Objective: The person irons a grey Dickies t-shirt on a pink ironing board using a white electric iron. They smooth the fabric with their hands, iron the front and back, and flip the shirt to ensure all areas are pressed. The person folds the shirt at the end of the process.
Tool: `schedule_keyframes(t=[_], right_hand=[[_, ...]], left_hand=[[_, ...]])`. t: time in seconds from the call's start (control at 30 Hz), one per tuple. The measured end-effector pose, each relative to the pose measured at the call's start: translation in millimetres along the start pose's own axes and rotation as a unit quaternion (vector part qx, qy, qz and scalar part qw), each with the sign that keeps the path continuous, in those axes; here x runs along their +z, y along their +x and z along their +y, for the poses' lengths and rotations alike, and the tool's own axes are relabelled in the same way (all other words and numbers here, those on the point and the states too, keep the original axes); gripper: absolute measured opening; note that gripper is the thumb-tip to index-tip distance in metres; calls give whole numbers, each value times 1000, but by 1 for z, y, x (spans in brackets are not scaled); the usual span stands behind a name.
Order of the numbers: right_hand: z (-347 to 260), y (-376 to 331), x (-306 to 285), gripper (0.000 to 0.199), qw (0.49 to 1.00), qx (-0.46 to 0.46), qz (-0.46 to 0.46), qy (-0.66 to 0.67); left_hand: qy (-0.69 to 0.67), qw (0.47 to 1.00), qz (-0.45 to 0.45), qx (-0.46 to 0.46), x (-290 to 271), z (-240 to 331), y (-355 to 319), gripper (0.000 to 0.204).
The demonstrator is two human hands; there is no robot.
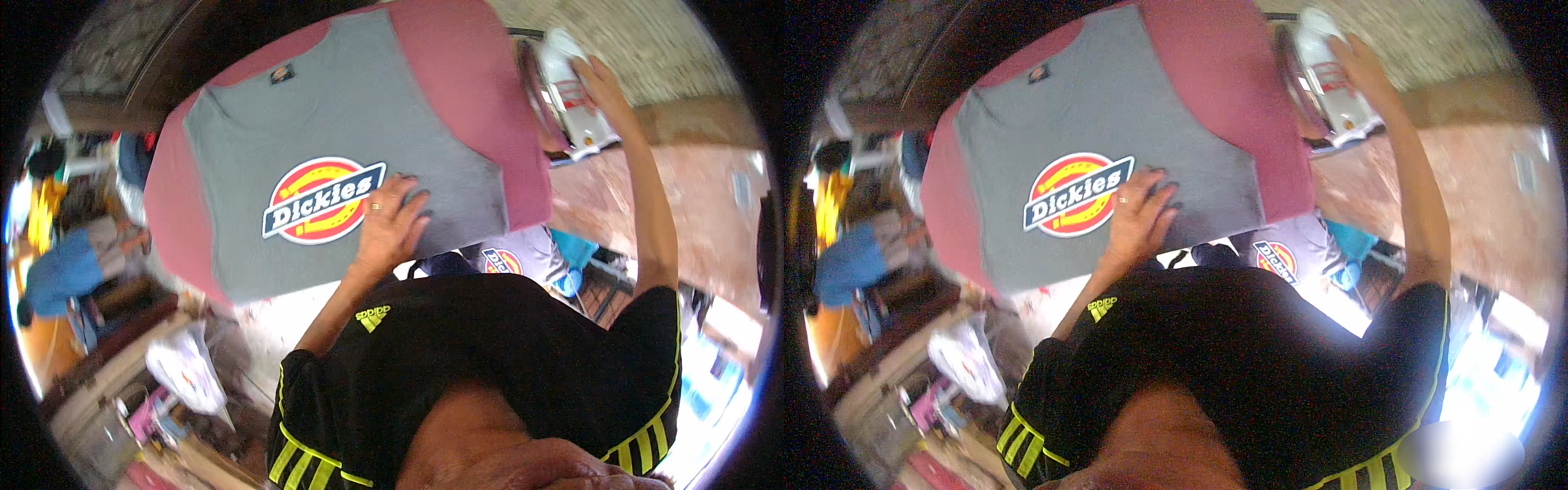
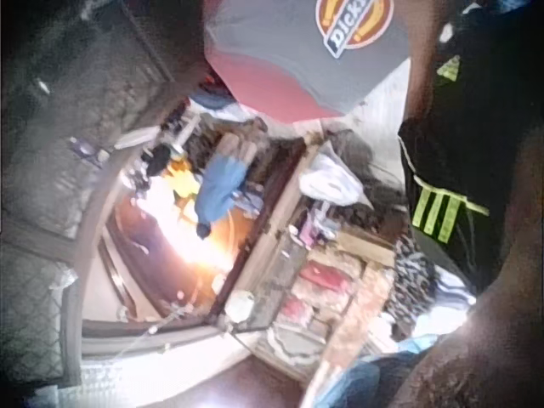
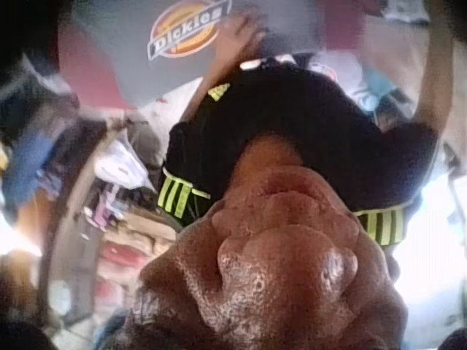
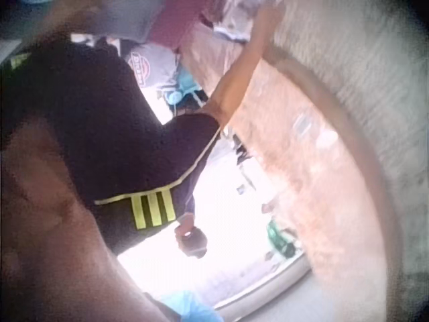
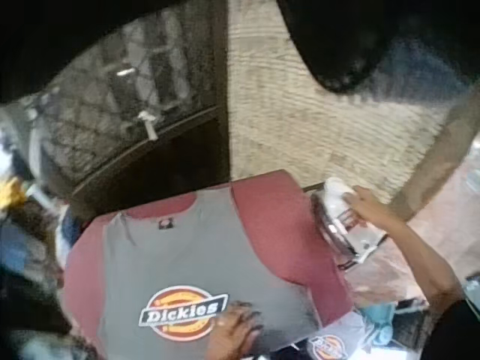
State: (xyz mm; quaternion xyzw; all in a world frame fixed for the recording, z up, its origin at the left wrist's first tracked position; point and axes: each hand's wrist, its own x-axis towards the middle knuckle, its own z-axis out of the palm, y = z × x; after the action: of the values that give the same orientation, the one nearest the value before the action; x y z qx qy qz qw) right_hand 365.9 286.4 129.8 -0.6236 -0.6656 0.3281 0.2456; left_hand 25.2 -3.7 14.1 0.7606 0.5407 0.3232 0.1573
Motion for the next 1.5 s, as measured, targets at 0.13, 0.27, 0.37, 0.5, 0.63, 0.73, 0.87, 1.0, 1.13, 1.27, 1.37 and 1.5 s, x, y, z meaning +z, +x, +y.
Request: schedule_keyframes(t=[0.13, 0.27, 0.37, 0.5, 0.63, 0.73, 0.87, 1.0, 1.13, 1.27, 1.37, 1.5], right_hand=[[20, 6, 1, 39, 999, 9, -22, 30], [74, 24, -4, 45, 999, -29, -15, 33], [85, 36, -11, 47, 999, -19, -45, 3], [64, 7, 4, 50, 832, -325, 218, -394], [38, -56, 32, 45, 841, -399, 215, -297], [20, -147, 89, 32, 958, -228, 29, -172], [28, -211, 138, 29, 968, -150, 33, -197], [24, -231, 166, 25, 961, -158, 110, -197], [33, -248, 170, 20, 981, -133, 136, -32], [16, -291, 143, 15, 977, -39, 98, 184], [-24, -352, 105, 12, 936, 13, 129, 326], [18, -460, 41, 9, 904, 19, 148, 400]], left_hand=[[149, 974, 62, -158, -42, -3, -56, 30], [257, 910, 156, -284, -68, -25, -130, 28], [283, 864, 222, -352, -97, -52, -164, 31], [374, 815, 251, -365, -134, -96, -197, 40], [312, 803, 297, -412, -156, -116, -217, 45], [303, 814, 276, -411, -171, -139, -242, 41], [214, 841, 244, -433, -179, -129, -228, 44], [12, 881, 226, -415, -187, -129, -243, 40], [-14, 904, 235, -356, -196, -118, -242, 28], [-117, 917, 246, -290, -218, -88, -220, 25], [-128, 931, 230, -252, -261, -74, -194, 20], [-232, 936, 200, -174, -282, -33, -159, 15]])
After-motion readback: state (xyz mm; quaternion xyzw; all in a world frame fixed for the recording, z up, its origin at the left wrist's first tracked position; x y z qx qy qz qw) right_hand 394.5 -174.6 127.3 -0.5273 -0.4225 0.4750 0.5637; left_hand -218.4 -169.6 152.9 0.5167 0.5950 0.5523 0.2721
